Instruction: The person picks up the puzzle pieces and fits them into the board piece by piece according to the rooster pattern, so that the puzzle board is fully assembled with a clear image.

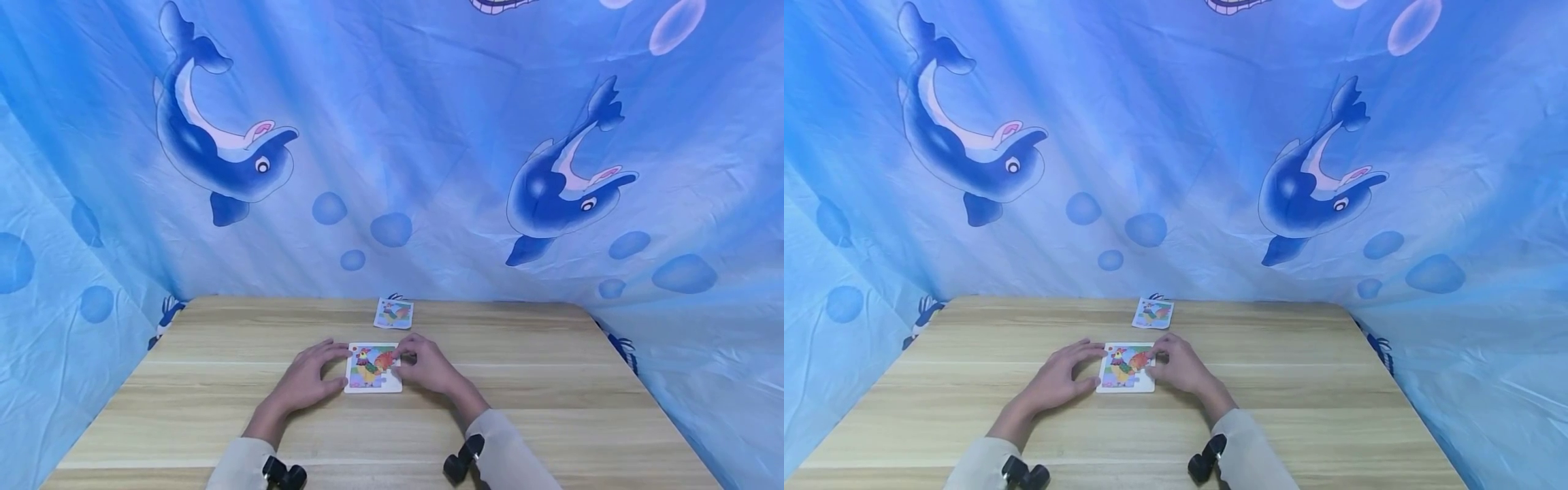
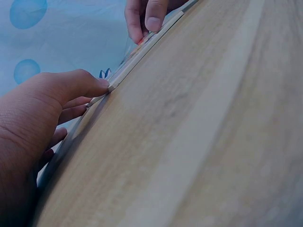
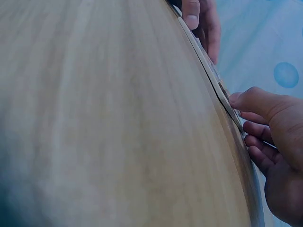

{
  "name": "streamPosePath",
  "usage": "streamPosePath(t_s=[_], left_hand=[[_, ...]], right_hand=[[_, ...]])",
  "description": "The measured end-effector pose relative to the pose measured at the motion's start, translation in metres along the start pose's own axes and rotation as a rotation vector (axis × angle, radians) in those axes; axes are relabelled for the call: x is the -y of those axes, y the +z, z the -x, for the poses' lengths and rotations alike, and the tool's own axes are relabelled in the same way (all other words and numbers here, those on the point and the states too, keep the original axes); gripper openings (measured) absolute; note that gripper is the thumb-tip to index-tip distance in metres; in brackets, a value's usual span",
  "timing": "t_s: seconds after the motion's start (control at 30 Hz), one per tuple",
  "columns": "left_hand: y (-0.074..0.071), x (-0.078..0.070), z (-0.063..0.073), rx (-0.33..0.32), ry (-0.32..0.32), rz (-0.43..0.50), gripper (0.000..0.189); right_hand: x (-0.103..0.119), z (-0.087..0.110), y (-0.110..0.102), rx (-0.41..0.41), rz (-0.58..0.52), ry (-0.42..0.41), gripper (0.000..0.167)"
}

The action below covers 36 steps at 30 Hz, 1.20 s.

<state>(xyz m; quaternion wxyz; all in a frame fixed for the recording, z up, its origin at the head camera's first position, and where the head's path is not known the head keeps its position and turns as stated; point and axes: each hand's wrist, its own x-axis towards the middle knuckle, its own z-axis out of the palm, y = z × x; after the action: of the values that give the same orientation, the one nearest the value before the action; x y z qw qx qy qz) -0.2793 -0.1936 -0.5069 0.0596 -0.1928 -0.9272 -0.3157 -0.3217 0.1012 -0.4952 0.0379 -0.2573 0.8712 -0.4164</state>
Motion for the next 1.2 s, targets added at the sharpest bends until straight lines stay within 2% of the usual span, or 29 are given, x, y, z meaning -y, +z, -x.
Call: streamPosePath(t_s=[0.5,0.8,1.2], left_hand=[[-0.0004,-0.0027,0.0004,0.0,-0.002,-0.004,0.053],[0.0019,0.0003,0.0003,-0.011,-0.005,-0.016,0.053],[0.0014,0.0003,-0.0001,-0.016,-0.001,-0.007,0.053]], right_hand=[[-0.0014,-0.003,0.0013,0.006,0.026,-0.018,0.025],[-0.0002,-0.0083,0.0058,0.012,0.142,-0.069,0.021],[0.0061,-0.0073,0.0033,0.028,0.178,-0.07,0.022]])
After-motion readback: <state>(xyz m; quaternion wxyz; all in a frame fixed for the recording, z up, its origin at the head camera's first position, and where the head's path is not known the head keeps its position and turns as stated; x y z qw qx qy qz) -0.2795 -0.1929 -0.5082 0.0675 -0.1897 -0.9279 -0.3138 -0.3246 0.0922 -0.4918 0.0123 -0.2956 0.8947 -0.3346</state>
